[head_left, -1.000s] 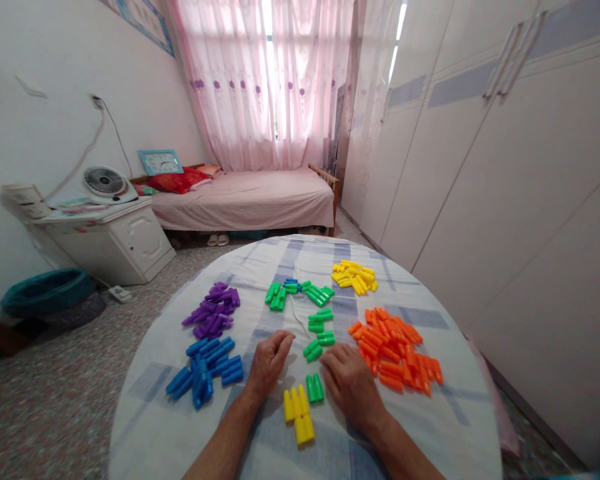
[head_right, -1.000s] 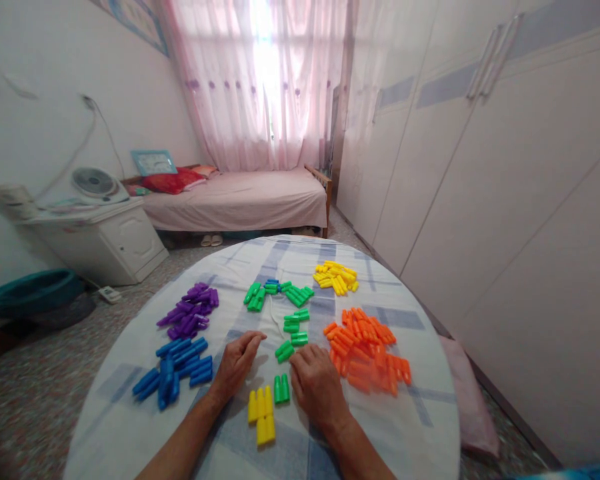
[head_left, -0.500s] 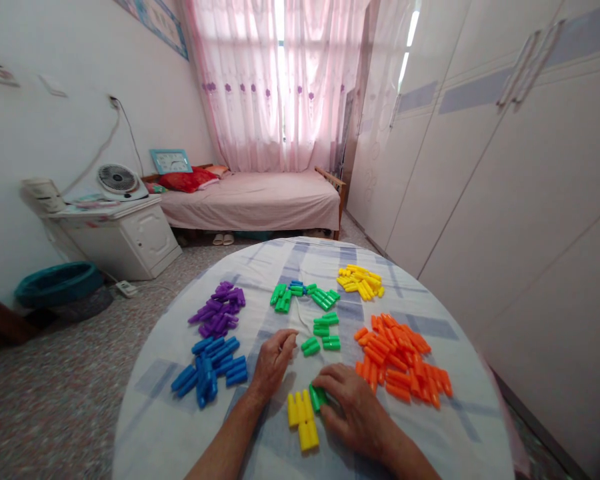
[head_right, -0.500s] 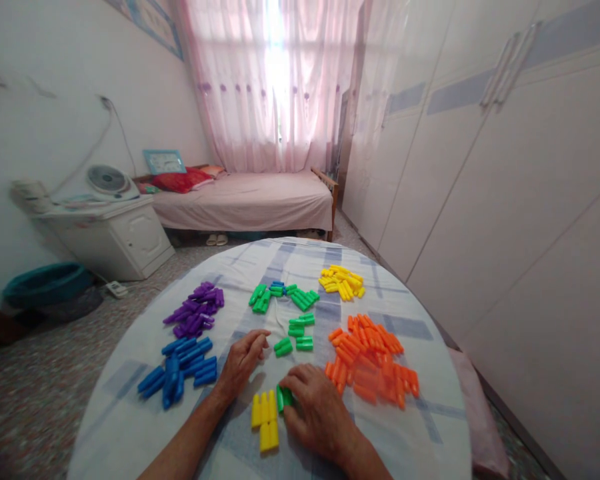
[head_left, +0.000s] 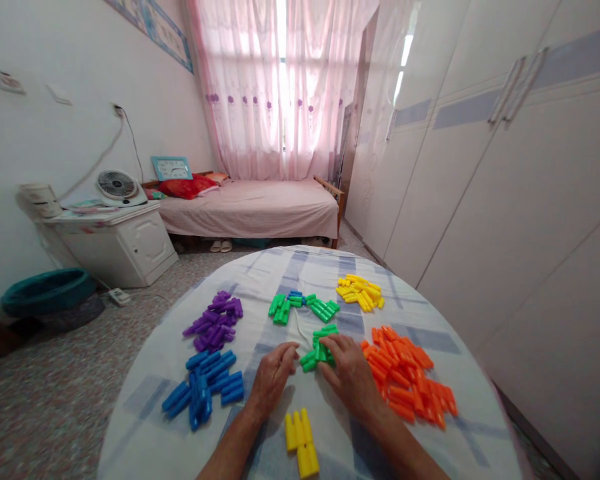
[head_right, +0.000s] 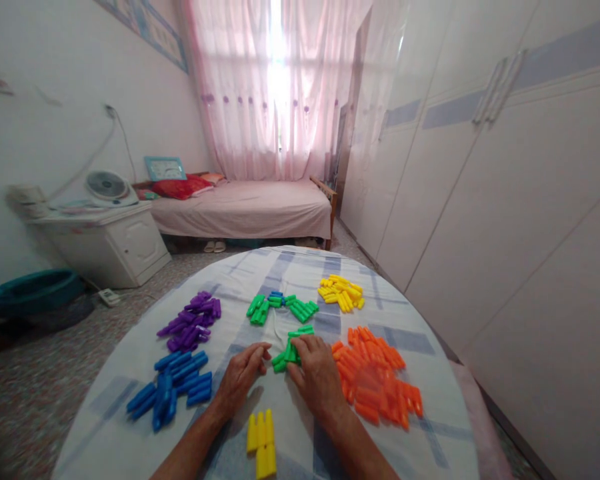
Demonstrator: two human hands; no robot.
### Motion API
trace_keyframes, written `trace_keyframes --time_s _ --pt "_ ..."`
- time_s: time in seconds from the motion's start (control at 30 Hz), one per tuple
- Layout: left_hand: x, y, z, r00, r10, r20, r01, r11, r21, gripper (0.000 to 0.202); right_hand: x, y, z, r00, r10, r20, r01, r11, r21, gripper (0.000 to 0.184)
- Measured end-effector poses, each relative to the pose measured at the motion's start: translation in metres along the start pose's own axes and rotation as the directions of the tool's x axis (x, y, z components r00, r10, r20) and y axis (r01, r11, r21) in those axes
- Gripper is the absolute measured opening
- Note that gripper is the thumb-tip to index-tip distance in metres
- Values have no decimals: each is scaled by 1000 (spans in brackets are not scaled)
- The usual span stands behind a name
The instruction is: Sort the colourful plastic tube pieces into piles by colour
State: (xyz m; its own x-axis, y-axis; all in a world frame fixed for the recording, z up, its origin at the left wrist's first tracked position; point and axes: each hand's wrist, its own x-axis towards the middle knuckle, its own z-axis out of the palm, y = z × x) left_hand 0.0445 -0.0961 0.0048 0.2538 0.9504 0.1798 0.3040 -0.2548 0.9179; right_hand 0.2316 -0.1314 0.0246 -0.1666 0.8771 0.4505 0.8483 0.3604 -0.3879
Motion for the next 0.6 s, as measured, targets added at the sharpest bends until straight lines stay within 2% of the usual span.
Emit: trace_keyframes --time_s 0.13,0.23,0.3,0.37,0.47,0.53,0.6 --pt "0 -2 0 999 -12 -35 12 1000 -12 42 -1 1 13 992 -19 -121 15 999 -38 30" --pt "1 -3 1 999 -15 -45 15 1000 -9 42 -12 -7 18 986 -97 -134 99 995 10 31" --pt "1 -2 1 999 -19 -50 19 1000 -7 42 -16 -13 19 989 -128 -80 134 988 74 30" --pt "1 -2 1 998 -33 -54 33 999 -6 43 -18 -18 20 991 -133 21 129 983 132 29" --pt "0 0 0 997 -48 -54 48 999 -3 42 -17 -19 23 979 -121 162 99 986 134 21" --pt "0 0 0 997 -52 -54 52 999 -1 42 -17 -18 25 976 -110 187 90 990 108 19" --pt "0 -1 0 996 -69 -56 69 998 -5 42 -18 -17 28 980 -98 170 82 992 97 26"
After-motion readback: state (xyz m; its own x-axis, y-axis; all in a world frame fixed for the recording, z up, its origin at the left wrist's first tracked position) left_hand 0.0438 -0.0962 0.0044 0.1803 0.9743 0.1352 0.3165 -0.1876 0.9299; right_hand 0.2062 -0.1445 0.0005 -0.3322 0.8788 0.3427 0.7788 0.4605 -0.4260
